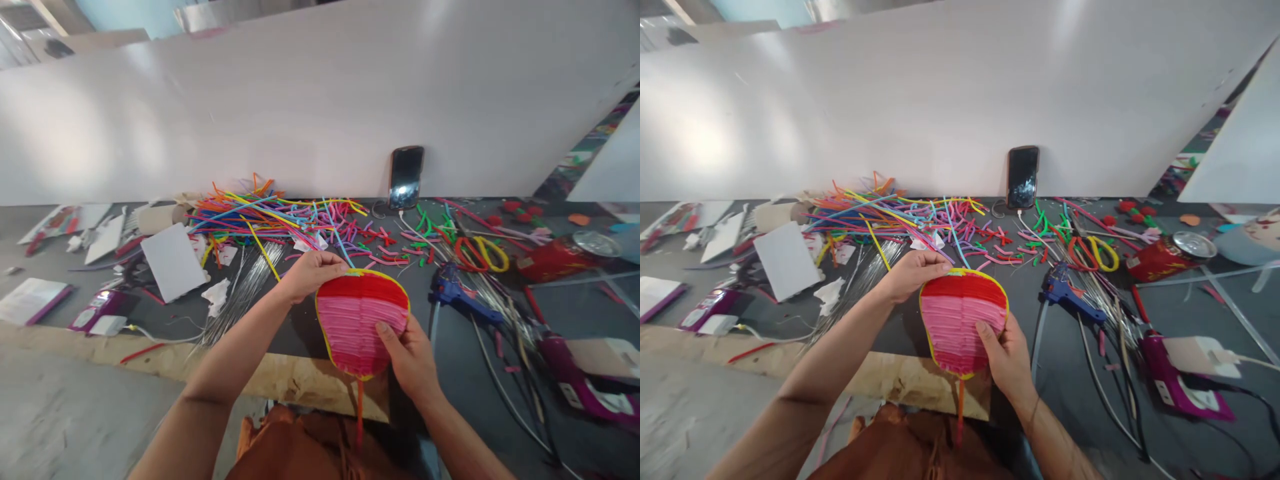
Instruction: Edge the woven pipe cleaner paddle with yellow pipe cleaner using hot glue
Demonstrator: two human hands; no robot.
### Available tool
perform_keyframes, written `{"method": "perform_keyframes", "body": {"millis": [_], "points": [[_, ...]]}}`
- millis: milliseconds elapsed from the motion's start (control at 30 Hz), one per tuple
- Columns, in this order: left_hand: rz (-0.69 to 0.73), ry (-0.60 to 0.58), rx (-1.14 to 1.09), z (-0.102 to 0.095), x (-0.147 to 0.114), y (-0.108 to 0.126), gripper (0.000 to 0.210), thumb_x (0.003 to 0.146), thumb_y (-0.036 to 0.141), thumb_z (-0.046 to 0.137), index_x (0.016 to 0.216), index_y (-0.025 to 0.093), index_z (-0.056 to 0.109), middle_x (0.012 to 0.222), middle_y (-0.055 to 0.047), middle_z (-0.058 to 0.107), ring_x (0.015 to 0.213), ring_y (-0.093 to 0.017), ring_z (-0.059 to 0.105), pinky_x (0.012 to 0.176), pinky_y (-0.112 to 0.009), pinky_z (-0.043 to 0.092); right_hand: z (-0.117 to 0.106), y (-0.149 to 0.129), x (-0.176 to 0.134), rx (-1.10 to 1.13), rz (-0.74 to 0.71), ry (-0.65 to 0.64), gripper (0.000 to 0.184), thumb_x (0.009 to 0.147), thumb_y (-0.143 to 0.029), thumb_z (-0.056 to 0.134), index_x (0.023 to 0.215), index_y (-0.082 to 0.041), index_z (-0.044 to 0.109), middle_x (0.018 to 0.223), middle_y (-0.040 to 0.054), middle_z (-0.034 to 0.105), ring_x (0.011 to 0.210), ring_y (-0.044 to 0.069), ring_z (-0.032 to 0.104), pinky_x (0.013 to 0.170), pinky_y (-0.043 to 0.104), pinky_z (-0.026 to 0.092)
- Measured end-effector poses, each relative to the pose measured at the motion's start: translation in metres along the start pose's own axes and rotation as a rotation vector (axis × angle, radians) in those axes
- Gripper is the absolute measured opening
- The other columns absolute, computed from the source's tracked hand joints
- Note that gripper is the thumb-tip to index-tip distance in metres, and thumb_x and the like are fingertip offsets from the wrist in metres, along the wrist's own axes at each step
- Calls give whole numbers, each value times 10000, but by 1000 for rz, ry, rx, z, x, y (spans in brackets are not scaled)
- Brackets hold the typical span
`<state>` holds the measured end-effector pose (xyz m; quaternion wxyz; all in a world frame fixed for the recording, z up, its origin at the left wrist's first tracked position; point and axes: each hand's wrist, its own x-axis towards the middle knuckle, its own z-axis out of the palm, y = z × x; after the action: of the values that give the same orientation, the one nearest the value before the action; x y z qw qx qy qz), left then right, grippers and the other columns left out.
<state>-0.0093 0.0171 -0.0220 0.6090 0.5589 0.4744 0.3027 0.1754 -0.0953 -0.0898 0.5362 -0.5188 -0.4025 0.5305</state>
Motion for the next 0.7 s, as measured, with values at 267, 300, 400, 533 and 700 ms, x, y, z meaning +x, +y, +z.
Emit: {"method": "perform_keyframes", "body": {"millis": [267,300,400,533,700], "points": [[80,7,307,-3,-5,10,246,749,376,614,740,134,656,615,20,578,551,-82,480,509,-190,346,3,-3,-1,0,37,-10,353,773,-472,674,1005,-216,606,952,54,712,831,197,644,754,322,513],[89,13,343,-3,-6,11,244,759,375,600,742,137,654,610,22,571,547,-82,472,502,-189,337,1,-4,0,13,50,-30,369,762,-474,685,1018,-220,605,958,51,712,830,195,643,751,319,511],[101,42,431,-3,-7,10,251,782,378,567,730,143,640,569,36,522,517,-76,426,479,-190,294,-7,-9,5,61,77,-136,412,755,-513,678,1050,-234,609,970,47,710,851,198,638,766,319,501],[114,53,492,-3,-6,5,250,789,377,564,725,147,639,564,39,509,521,-79,416,487,-196,288,-22,-21,23,112,111,-221,426,866,-597,469,1002,-235,648,907,43,699,832,203,628,757,322,490],[145,45,533,0,-6,0,248,808,369,553,721,152,638,580,38,515,536,-82,425,503,-197,300,-29,-40,41,-148,67,-212,335,835,-520,571,820,-198,664,666,-15,609,638,145,542,631,266,442]]}}
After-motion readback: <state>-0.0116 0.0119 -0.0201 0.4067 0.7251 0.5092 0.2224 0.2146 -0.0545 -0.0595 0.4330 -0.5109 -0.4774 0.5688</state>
